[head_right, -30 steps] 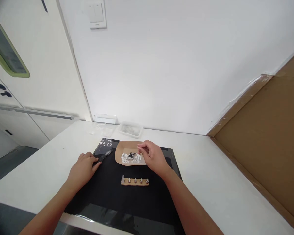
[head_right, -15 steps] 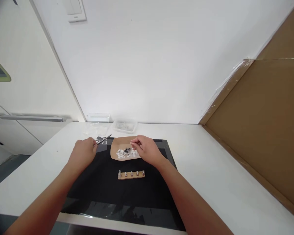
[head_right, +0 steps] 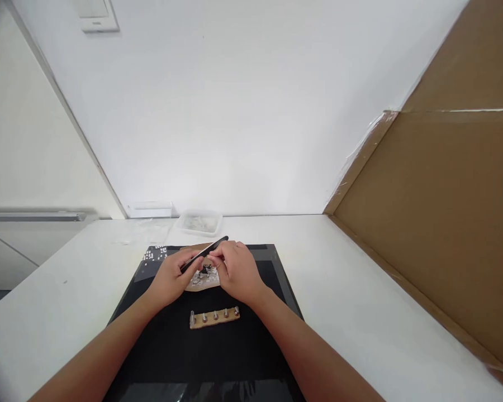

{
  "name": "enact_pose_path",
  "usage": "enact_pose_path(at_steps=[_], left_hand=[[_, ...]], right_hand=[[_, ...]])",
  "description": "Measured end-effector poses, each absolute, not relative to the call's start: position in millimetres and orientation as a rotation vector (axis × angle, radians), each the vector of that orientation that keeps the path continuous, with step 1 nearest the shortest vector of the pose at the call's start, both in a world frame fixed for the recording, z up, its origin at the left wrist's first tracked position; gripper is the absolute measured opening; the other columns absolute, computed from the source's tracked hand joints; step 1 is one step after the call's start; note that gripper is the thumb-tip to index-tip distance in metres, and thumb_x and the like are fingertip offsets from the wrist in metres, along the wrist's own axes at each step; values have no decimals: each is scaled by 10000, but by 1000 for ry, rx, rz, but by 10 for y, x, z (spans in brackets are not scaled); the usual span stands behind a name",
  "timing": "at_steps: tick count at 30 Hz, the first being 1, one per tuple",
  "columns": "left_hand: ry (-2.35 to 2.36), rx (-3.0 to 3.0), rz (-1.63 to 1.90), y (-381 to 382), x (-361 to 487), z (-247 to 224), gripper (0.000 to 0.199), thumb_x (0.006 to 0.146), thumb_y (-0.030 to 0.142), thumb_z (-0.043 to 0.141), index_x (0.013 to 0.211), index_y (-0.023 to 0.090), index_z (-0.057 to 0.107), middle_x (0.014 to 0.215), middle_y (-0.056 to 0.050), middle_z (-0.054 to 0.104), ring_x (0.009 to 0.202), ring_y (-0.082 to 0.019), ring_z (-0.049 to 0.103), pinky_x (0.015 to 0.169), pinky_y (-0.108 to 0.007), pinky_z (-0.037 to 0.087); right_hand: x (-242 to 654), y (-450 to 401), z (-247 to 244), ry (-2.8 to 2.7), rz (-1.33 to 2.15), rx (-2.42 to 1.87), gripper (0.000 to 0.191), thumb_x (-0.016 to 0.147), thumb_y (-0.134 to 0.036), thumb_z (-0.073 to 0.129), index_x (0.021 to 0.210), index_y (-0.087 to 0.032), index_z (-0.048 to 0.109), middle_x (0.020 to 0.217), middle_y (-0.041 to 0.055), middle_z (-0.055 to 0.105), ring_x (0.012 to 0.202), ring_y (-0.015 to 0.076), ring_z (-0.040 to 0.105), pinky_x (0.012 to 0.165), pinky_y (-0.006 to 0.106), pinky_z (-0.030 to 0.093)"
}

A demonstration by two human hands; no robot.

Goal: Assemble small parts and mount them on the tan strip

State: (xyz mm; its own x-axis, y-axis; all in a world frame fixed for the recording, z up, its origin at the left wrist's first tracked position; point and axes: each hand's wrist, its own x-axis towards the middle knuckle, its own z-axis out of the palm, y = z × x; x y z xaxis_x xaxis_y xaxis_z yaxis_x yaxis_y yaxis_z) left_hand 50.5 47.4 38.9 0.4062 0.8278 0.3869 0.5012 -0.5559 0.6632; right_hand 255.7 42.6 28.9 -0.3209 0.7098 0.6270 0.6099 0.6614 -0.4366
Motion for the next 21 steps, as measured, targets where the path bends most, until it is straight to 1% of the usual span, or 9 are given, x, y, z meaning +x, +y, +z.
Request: enact_pose_path(at_steps=[2,4,7,8,11,13,18,20,21], left_hand=[[1072,2156,981,440,514,365,326,1044,400,467,965,211,720,870,-35,707,834,-183,652,782,-273,484],[1049,2054,941,402,517,356,343,1040,431,474,935,204,708,847,-19,692,697,-147,631,697,-255,480],[1021,1848,867,360,500,361,364,1039,484,462,989,194,676,927,-17,709,502,-81,573,603,-238,481],[998,1785,847,352,491,367,362,1039,496,458,1045,197,661,989,-27,718,490,-75,586,598,-237,491],[913,1679,814,344,464,392,362,1038,509,455,1193,215,597,1173,-72,702,579,-102,683,631,-249,531],[879,1665,801,341,455,407,361,1041,502,450,1249,230,566,1202,-80,684,578,-99,684,630,-253,535],[823,1658,789,340,461,430,420,1036,476,467,1390,257,525,999,-25,636,484,-49,517,539,-222,460],[829,1619,790,351,464,440,410,1019,493,503,1327,233,581,908,-3,615,473,-43,445,488,-203,401],[840,1604,791,358,464,446,391,1010,504,520,1247,212,625,849,9,607,460,-39,414,467,-196,369]], right_hand=[[2522,416,264,-1986,99,-1055,108,1031,-261,507,936,-229,546,867,33,714,781,203,644,799,377,412],[2505,407,247,-1940,51,-1080,99,1026,-251,506,937,-228,543,839,26,704,747,196,639,788,378,403],[2529,410,255,-1906,-5,-1093,95,1021,-235,498,933,-234,533,828,25,698,735,195,640,777,381,401],[2548,416,265,-1897,-21,-1098,95,1020,-232,495,931,-237,527,825,25,696,731,196,639,771,382,402],[2603,442,299,-1862,-64,-1103,96,1020,-222,497,926,-244,507,818,21,693,705,192,629,756,383,406],[2618,455,302,-1852,-59,-1092,92,1021,-213,500,935,-245,501,816,13,694,701,185,630,759,381,408],[2556,454,220,-1888,-27,-1118,82,1022,-228,500,942,-243,513,822,21,701,735,199,643,778,386,408],[2513,445,183,-1902,-44,-1131,83,1018,-239,507,936,-240,520,829,26,702,733,202,641,776,386,406],[2492,437,172,-1904,-56,-1132,81,1016,-241,510,936,-239,523,835,27,703,736,203,641,777,385,405]])
